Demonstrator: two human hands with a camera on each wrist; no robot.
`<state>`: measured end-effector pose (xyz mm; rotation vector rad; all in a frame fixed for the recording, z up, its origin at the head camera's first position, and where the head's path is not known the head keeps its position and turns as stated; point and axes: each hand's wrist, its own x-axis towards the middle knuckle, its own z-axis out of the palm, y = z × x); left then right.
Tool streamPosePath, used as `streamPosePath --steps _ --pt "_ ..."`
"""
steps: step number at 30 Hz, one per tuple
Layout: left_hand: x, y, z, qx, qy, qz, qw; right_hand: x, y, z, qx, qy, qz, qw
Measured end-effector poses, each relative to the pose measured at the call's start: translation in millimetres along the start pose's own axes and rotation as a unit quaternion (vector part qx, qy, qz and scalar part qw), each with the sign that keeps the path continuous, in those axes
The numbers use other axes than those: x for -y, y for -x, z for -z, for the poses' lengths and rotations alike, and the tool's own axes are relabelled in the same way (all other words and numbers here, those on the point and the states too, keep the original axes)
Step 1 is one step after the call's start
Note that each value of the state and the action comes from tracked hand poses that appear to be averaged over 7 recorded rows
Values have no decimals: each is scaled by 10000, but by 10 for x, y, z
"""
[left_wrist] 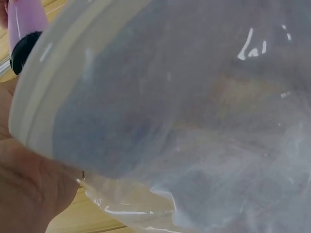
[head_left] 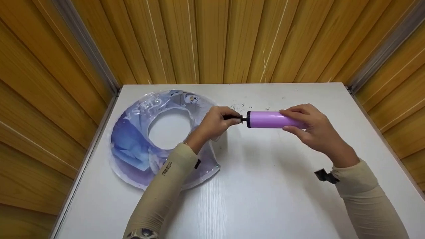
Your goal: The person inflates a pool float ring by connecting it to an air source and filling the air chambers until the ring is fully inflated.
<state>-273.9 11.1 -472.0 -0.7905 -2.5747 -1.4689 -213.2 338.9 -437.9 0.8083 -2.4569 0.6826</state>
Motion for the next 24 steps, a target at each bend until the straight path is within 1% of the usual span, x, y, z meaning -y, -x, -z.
streamPosePath --steps 3,5,6,7,9,12,14,15,18,20,22,24 --pt "9 3 31 40 -102 22 9999 -137 80 179 24 -109 -191 9998" --pt "31 -11 56 -49 -200 24 9998 -221 102 230 -83 -265 -361 9990" --pt "48 -21 66 -121 -241 39 9996 -247 99 222 -149 -333 -437 9984" --pt "64 -29 74 -187 -266 69 9994 -258 87 189 -204 -381 -479 9979" --pt "96 -48 83 -234 -270 149 9993 -233 33 51 -252 -414 -465 9977" --pt "141 -64 83 -64 -213 228 9995 -118 -54 -206 -228 -433 -273 9984" --pt "169 -66 83 84 -171 238 9995 -57 -79 -301 -115 -391 -117 9991" --pt "184 -66 86 120 -133 232 9996 -47 -79 -312 -72 -377 -77 9992" --pt "224 -54 101 167 -134 200 9996 -89 -25 -222 137 -352 -129 9992" --pt "243 -54 123 106 -194 128 9997 -172 22 -118 235 -379 -281 9986" --pt "251 -57 148 -4 -283 111 9995 -249 66 -25 226 -561 -509 9969" --pt "249 -73 164 -157 -340 142 9992 -302 88 23 148 -692 -696 9951"
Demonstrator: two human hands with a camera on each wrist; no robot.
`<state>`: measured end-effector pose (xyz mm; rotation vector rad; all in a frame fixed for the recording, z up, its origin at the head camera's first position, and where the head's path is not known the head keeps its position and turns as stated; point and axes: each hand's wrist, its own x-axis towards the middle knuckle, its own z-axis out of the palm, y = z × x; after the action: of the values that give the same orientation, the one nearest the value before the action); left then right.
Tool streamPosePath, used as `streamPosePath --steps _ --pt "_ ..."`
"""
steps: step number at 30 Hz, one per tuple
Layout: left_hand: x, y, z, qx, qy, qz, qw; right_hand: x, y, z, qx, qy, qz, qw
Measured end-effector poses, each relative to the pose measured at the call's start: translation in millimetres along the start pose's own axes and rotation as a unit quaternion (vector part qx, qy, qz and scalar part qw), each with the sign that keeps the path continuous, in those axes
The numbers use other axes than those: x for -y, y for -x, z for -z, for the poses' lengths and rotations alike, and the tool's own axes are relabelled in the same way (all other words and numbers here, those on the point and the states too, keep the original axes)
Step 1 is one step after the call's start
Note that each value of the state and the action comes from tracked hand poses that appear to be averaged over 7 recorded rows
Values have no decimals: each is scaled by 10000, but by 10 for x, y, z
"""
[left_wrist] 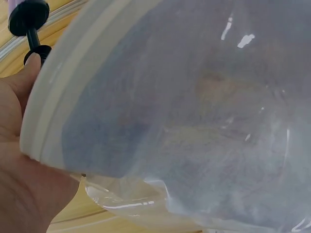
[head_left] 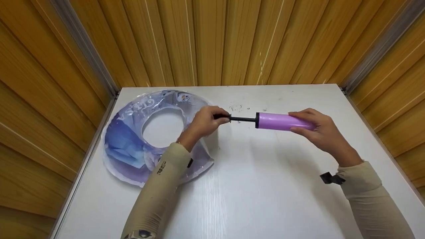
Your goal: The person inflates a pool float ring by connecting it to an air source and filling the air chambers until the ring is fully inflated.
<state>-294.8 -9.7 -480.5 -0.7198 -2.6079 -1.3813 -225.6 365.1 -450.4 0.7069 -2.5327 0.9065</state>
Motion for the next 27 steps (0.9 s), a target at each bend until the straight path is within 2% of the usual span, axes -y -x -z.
streamPosePath --steps 2,4,7,9,11,14,18,20,23,25,27 --pt "-14 -20 -9 -41 5 75 10000 -9 -7 -18 -65 -109 -136 9998" --pt "-38 -47 -36 70 26 92 9999 31 -44 -113 -87 -182 -227 9995" --pt "-74 -87 -96 349 39 10 9994 141 -106 -276 -33 -203 -249 9995" --pt "-90 -99 -123 419 27 -86 9991 194 -118 -311 37 -94 -179 9998" --pt "-92 -88 -129 420 -3 -147 9990 217 -90 -262 110 65 -108 9999" --pt "-90 -54 -125 440 -93 -251 9987 158 -11 -67 211 264 -23 9994" --pt "-118 -36 -120 420 -261 -254 9985 46 47 128 112 60 -232 9997" --pt "-156 -48 -126 438 -335 -248 9982 48 26 80 -11 -88 -326 9994" --pt "-202 -82 -133 546 -350 -319 9974 119 -41 -130 -134 -231 -246 9993" --pt "-196 -102 -137 602 -317 -368 9970 168 -85 -241 -61 -145 -79 9998" --pt "-163 -108 -137 572 -279 -350 9974 183 -105 -256 105 38 89 9999"
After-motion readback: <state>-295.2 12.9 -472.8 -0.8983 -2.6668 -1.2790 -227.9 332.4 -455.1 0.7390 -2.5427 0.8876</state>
